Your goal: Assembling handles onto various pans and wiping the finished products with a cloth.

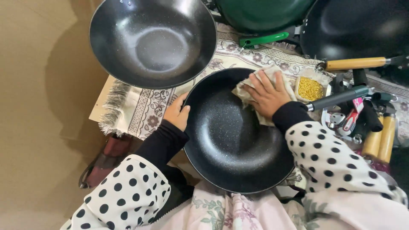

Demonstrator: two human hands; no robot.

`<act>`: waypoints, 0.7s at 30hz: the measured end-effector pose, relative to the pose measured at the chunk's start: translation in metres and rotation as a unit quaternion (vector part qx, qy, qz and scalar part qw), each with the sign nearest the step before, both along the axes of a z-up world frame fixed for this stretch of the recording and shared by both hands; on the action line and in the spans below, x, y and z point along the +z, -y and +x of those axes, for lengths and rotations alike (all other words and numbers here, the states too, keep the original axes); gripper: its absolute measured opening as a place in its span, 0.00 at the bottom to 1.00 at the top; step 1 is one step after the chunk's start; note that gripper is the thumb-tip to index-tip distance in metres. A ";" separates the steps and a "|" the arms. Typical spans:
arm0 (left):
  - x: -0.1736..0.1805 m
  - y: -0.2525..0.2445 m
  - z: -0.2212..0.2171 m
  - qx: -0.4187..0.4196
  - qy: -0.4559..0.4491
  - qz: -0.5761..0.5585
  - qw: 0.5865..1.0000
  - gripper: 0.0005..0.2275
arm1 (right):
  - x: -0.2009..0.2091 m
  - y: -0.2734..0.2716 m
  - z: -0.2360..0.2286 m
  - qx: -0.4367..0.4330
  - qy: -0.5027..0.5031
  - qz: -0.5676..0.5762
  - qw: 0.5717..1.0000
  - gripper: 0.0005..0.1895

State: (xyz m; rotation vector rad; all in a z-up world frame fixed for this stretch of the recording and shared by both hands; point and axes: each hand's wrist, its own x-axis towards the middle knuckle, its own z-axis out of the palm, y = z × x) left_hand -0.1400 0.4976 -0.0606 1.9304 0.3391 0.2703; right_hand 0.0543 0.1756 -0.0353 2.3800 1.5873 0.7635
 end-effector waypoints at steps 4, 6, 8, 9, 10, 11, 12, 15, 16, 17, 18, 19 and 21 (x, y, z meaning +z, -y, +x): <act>0.002 0.000 0.002 -0.008 -0.010 0.016 1.000 0.22 | -0.037 -0.062 -0.013 -0.011 -0.047 0.016 0.999 0.38; 0.001 -0.001 0.002 -0.012 -0.005 0.028 1.000 0.21 | -0.051 -0.099 -0.032 -0.023 -0.086 0.072 0.993 0.41; 0.007 0.000 0.004 -0.001 -0.006 0.023 1.000 0.20 | -0.055 -0.127 -0.059 -0.026 -0.125 0.096 0.987 0.41; 0.008 0.003 0.004 0.004 -0.006 0.016 1.000 0.19 | -0.057 -0.138 -0.076 -0.035 -0.162 0.118 0.979 0.43; 0.005 0.003 -0.001 0.003 -0.011 0.016 1.000 0.19 | -0.055 -0.142 -0.096 -0.036 -0.167 0.118 0.978 0.43; 0.003 0.002 0.001 0.002 0.008 -0.002 1.000 0.19 | -0.050 -0.146 -0.109 -0.015 -0.201 0.097 0.975 0.42; 0.001 0.001 0.001 0.001 0.026 -0.021 0.999 0.19 | -0.044 -0.151 -0.124 0.006 -0.234 0.075 0.969 0.41; -0.003 0.001 0.001 0.005 0.028 -0.036 0.999 0.19 | -0.045 -0.135 -0.158 0.084 -0.314 0.055 0.944 0.40; 0.001 0.002 0.001 0.005 0.026 -0.036 0.999 0.19 | -0.050 -0.122 -0.162 0.083 -0.316 0.055 0.944 0.40; 0.005 0.003 0.000 0.012 0.023 -0.015 1.000 0.19 | -0.055 -0.110 -0.167 0.121 -0.341 0.033 0.932 0.41; 0.009 0.005 0.000 0.020 0.020 0.006 1.000 0.18 | -0.059 -0.097 -0.171 0.160 -0.365 0.010 0.917 0.42; 0.011 0.005 -0.001 0.019 0.020 0.008 1.000 0.18 | -0.055 -0.080 -0.173 0.159 -0.365 0.012 0.917 0.42; 0.014 0.005 -0.003 0.022 0.006 0.023 0.999 0.18 | -0.047 -0.045 -0.177 0.193 -0.380 -0.055 0.903 0.39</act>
